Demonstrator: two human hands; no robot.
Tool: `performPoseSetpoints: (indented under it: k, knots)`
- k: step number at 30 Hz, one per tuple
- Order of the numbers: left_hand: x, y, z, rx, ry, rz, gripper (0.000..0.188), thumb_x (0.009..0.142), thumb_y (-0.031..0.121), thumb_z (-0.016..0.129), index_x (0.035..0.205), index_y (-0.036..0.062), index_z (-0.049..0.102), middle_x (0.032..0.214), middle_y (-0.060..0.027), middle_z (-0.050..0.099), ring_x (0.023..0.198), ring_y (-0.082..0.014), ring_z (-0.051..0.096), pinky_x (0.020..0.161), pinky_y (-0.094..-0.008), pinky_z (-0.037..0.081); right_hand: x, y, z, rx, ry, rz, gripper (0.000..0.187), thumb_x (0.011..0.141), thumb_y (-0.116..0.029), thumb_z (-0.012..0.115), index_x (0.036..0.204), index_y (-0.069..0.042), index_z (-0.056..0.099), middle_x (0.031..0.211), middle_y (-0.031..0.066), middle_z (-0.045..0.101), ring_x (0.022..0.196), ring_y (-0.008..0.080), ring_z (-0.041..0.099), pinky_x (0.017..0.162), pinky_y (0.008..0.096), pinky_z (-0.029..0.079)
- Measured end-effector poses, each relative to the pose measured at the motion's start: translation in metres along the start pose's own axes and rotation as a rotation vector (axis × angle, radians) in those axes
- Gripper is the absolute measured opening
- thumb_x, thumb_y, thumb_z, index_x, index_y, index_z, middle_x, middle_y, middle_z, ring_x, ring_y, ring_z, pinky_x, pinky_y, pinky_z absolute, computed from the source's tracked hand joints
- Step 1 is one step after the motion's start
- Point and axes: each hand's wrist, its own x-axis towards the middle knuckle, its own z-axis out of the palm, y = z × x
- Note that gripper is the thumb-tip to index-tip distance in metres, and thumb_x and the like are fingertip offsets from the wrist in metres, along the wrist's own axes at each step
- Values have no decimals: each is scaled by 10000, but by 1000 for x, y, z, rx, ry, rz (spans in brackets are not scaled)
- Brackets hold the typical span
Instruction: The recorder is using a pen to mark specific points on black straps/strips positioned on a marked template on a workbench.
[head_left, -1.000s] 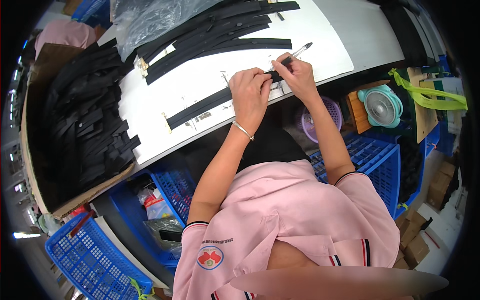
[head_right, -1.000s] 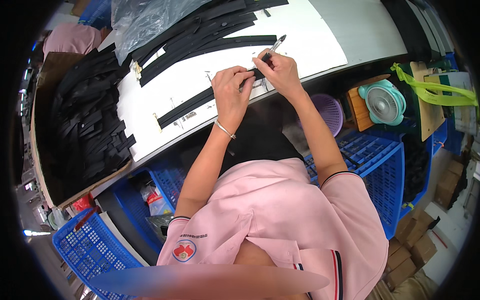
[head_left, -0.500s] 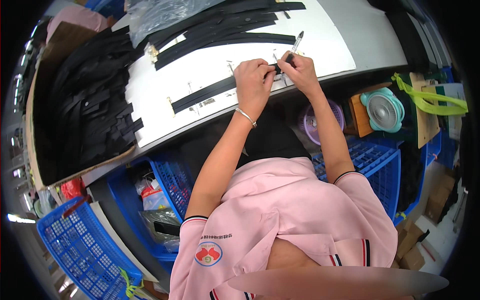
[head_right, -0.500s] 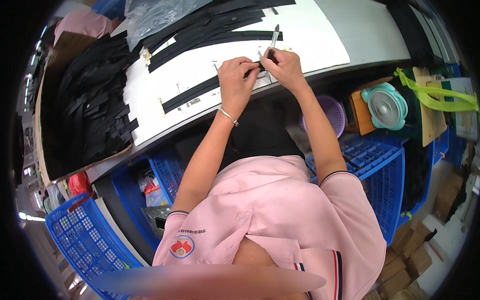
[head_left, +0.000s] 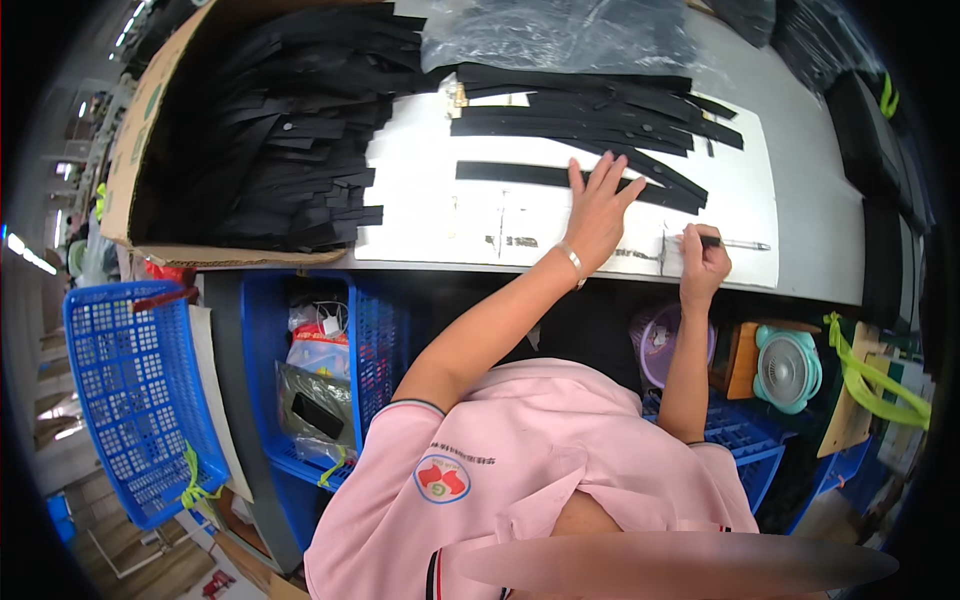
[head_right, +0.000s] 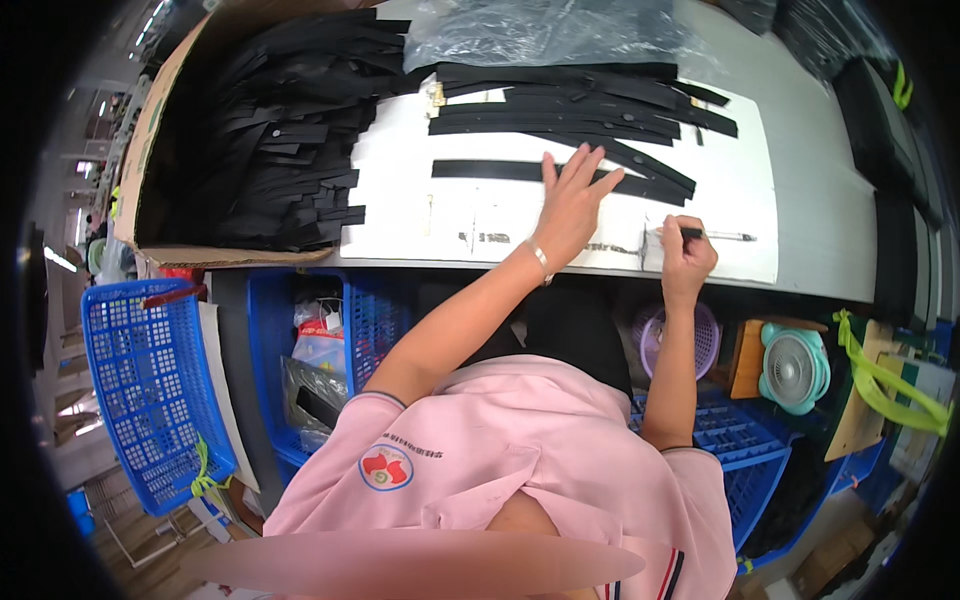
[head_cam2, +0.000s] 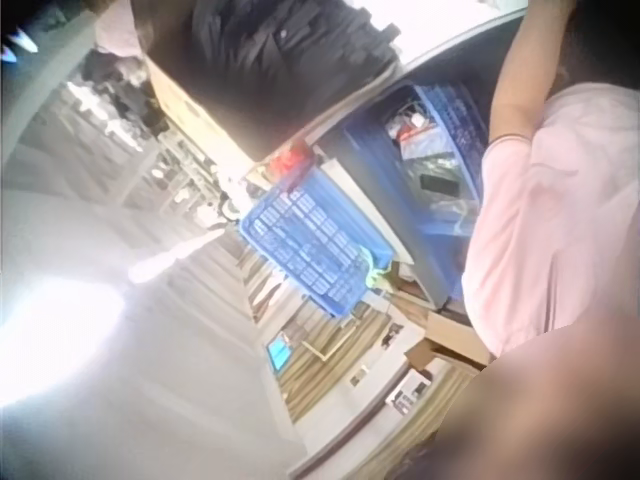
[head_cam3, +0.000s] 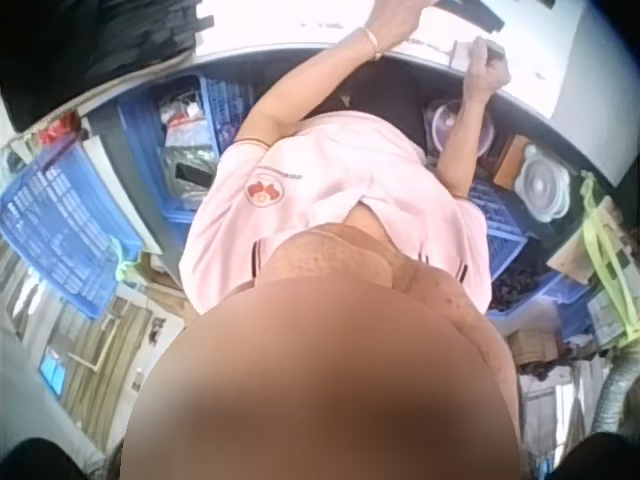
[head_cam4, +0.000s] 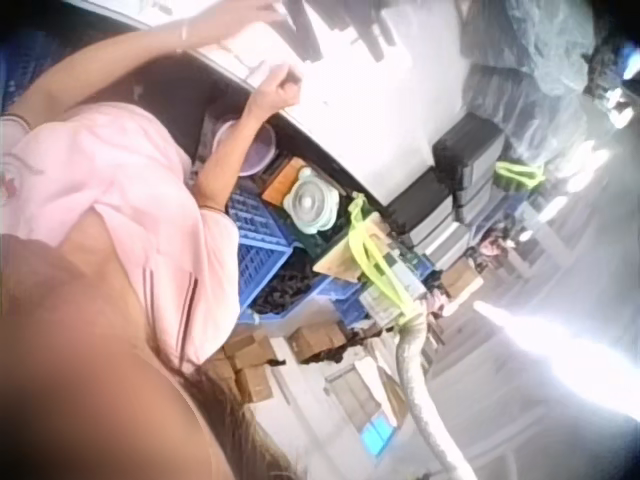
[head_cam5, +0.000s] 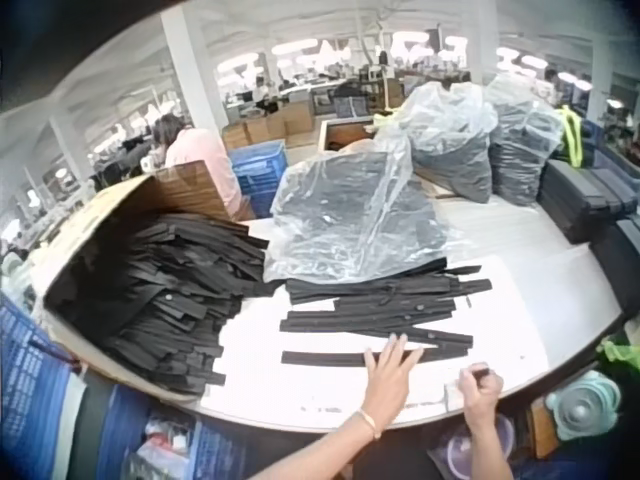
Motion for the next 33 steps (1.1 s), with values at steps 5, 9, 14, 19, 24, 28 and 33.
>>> performPoseSetpoints:
  k: [5, 9, 14, 19, 24, 28, 33]
  knots:
    - [40, -19, 2, -102, 4, -64, 456, 915, 28, 602, 1366, 94, 615, 1471, -194, 508, 1455, -365, 383, 1197, -649, 143, 2, -1, 2, -10, -27, 62, 114, 987, -90, 671, 925, 4, 660, 747, 20, 639, 675, 60, 548, 624, 208, 438]
    - [14, -44, -28, -176, 130, -105, 447, 942, 149, 666, 1379, 90, 593, 1452, -171, 535, 1461, -351, 391, 1223, -582, 171, 2, 1, -2, -25, -17, 97, 109, 996, -82, 658, 920, -3, 658, 753, 18, 631, 666, 54, 529, 614, 199, 419]
    - [-37, -138, -133, 104, 604, -373, 281, 887, 28, 646, 1167, 36, 646, 1221, -131, 634, 1228, -330, 551, 1145, -485, 340, 5, -4, -2, -49, -43, 70, 118, 1003, -75, 645, 913, 0, 656, 753, 5, 610, 656, 45, 500, 592, 196, 388]
    - [-58, -225, -230, 621, 869, -593, 302, 932, 89, 575, 1215, -8, 618, 1335, -176, 579, 1413, -416, 392, 1226, -606, 151, 6, -8, 4, -67, -41, 88, 116, 1002, -78, 648, 916, -1, 660, 742, -4, 595, 643, 39, 483, 578, 193, 372]
    - [-48, -272, -274, 815, 786, -935, 346, 918, 152, 609, 1216, -19, 644, 1325, -209, 589, 1387, -435, 392, 1208, -652, 135, 5, 3, -1, -39, -41, 107, 112, 999, -130, 672, 969, -22, 682, 733, -9, 606, 608, 24, 474, 539, 182, 360]
    - [-51, -278, -278, 867, 735, -1009, 374, 890, 207, 670, 1195, -9, 658, 1306, -209, 606, 1324, -402, 451, 1204, -603, 186, 4, 2, 1, -52, -43, 94, 116, 998, -133, 673, 969, -20, 681, 740, 4, 624, 608, 29, 488, 540, 187, 371]
    - [-66, -262, -247, 824, 780, -779, 445, 890, 283, 710, 1230, 8, 630, 1379, -133, 585, 1367, -369, 439, 1192, -569, 228, 5, -2, 2, -65, -31, 111, 113, 998, -97, 659, 929, -7, 670, 726, 3, 600, 609, 26, 469, 539, 187, 346]
